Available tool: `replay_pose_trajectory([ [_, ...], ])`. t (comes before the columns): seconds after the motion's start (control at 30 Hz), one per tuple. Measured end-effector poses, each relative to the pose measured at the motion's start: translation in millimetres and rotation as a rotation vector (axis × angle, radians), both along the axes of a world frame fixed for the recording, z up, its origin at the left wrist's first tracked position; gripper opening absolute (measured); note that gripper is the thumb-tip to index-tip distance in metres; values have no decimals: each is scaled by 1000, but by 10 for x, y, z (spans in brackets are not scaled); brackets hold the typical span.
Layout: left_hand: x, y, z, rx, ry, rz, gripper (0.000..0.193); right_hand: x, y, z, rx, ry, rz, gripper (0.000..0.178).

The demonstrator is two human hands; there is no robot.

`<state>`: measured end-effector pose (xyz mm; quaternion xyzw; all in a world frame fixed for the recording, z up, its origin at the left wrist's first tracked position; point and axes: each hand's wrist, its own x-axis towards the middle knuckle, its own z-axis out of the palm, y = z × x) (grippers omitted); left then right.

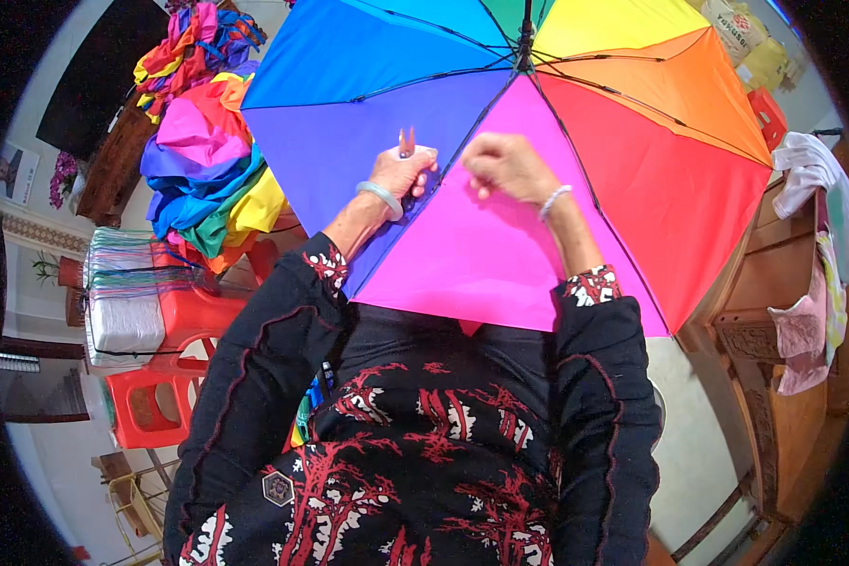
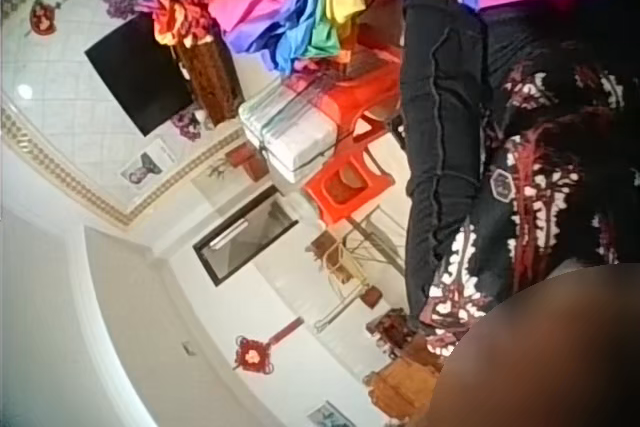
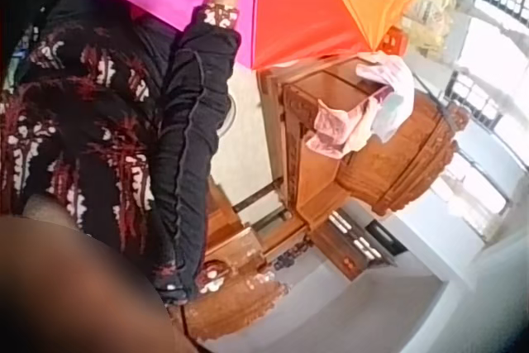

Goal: The recorder is attaching rainbow-colored umbrella fabric to the metal rib tips of an umbrella frame.

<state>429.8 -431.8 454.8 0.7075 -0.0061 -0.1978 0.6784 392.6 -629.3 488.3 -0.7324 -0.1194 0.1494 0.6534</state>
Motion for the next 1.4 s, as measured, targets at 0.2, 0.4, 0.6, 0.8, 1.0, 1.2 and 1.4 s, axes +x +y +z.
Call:
replay_pose_trajectory([
  [0.2, -67, 30, 153, -17, 60, 142, 13, 3, 546, -342, -641, -563, -86, 7],
  [0.4, -83, -1, 152, -47, 69, 173, 13, 115, 693, -508, -489, -231, -214, 8],
  [0.6, -16, 22, 118, 28, 56, 154, 16, 143, 414, -347, 450, 231, -445, 10],
  [0.8, 2, 44, 124, 210, 35, -26, 18, 142, 229, -282, 599, 147, -525, 12],
  [1.0, 8, 15, -22, 609, -534, -108, 18, 84, 231, -229, 593, 141, -532, 15],
  [1.2, -4, -35, -71, 684, -645, -173, 19, 41, 110, -209, 546, 135, -511, 16],
  [1.4, 35, 20, -62, 637, -552, -191, 21, 51, -285, -78, 708, -35, -531, 17],
])
